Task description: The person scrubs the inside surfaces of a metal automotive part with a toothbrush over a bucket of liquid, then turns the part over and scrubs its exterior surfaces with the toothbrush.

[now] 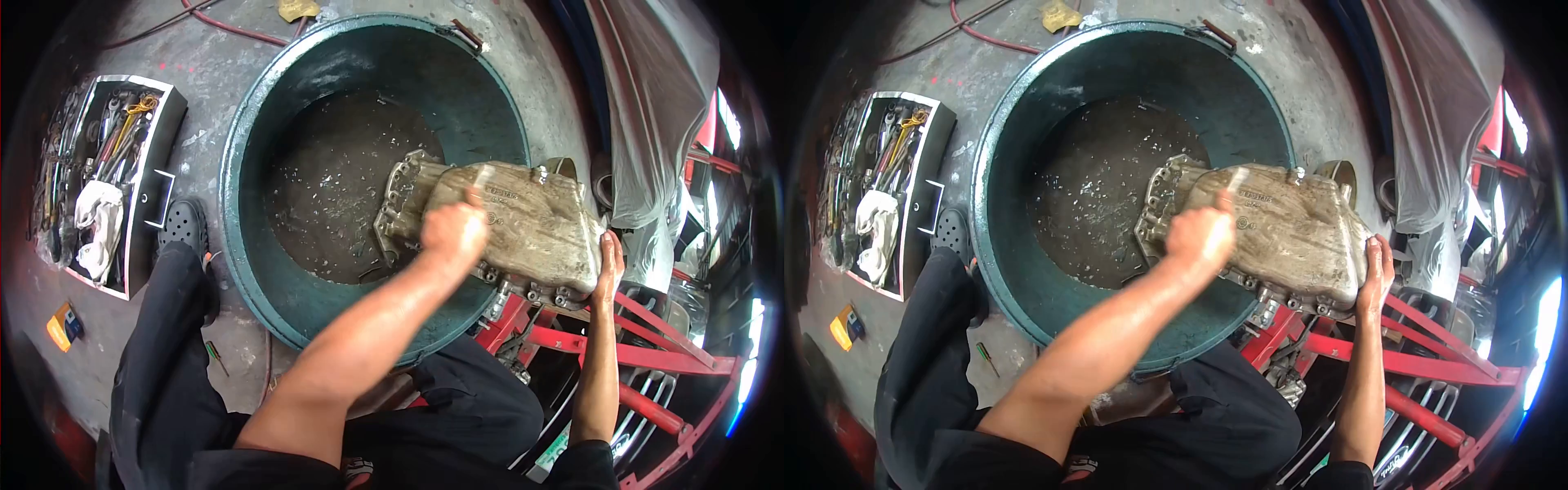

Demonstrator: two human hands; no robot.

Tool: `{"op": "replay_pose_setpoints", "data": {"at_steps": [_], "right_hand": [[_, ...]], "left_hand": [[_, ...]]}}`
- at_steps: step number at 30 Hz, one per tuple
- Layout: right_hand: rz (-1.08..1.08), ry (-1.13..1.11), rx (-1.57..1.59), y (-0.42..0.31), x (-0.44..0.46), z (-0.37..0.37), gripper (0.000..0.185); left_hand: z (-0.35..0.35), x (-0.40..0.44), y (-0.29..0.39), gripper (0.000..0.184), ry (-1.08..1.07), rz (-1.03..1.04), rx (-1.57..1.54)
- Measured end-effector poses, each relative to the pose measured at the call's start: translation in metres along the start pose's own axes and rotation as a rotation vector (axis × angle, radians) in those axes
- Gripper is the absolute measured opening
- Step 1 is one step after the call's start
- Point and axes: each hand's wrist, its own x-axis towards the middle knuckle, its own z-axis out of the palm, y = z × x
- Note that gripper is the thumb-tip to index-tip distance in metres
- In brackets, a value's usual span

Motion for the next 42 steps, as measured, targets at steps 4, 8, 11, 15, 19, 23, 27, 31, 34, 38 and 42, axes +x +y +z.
{"op": "replay_pose_setpoints", "data": {"at_steps": [4, 8, 11, 15, 19, 23, 27, 31, 34, 38, 42], "right_hand": [[-0.015, -0.012, 0.015, 0.006, 0.006, 0.001, 0.053], [-0.030, -0.010, 0.002, -0.002, 0.004, 0.002, 0.050], [-0.007, -0.012, -0.038, -0.015, -0.001, 0.004, 0.051], [-0.049, -0.013, -0.065, -0.012, -0.002, 0.001, 0.050], [0.013, -0.036, 0.088, 0.023, 0.015, -0.001, 0.048], [0.001, -0.015, 0.054, 0.014, 0.009, -0.003, 0.046], [0.024, 0.002, 0.052, 0.001, 0.012, 0.001, 0.048], [-0.004, 0.032, -0.031, -0.021, 0.009, 0.007, 0.059], [0.060, 0.055, -0.118, -0.061, 0.001, 0.020, 0.062], [0.037, 0.056, -0.191, -0.084, -0.001, 0.028, 0.069], [0.002, 0.011, -0.272, -0.105, 0.005, 0.034, 0.072]], "left_hand": [[-0.021, -0.023, 0.055, 0.039, 0.041, 0.191, -0.021], [-0.012, 0.009, 0.008, 0.038, -0.041, -0.074, -0.132], [-0.057, -0.012, 0.034, 0.043, -0.151, -0.016, -0.042], [-0.030, -0.002, -0.014, 0.047, -0.154, -0.131, -0.212], [-0.017, -0.024, -0.022, 0.047, -0.152, 0.036, -0.154], [0.006, 0.030, -0.122, 0.034, -0.120, -0.259, -0.023], [0.018, 0.061, -0.162, 0.032, -0.076, -0.153, 0.148], [0.044, -0.006, -0.144, 0.045, -0.243, 0.020, 0.529], [0.039, 0.011, -0.148, 0.044, -0.213, -0.001, 0.552], [0.023, 0.057, -0.157, 0.043, -0.232, 0.024, 0.593], [0.027, 0.011, -0.168, 0.043, -0.254, 0.087, 0.671]]}}
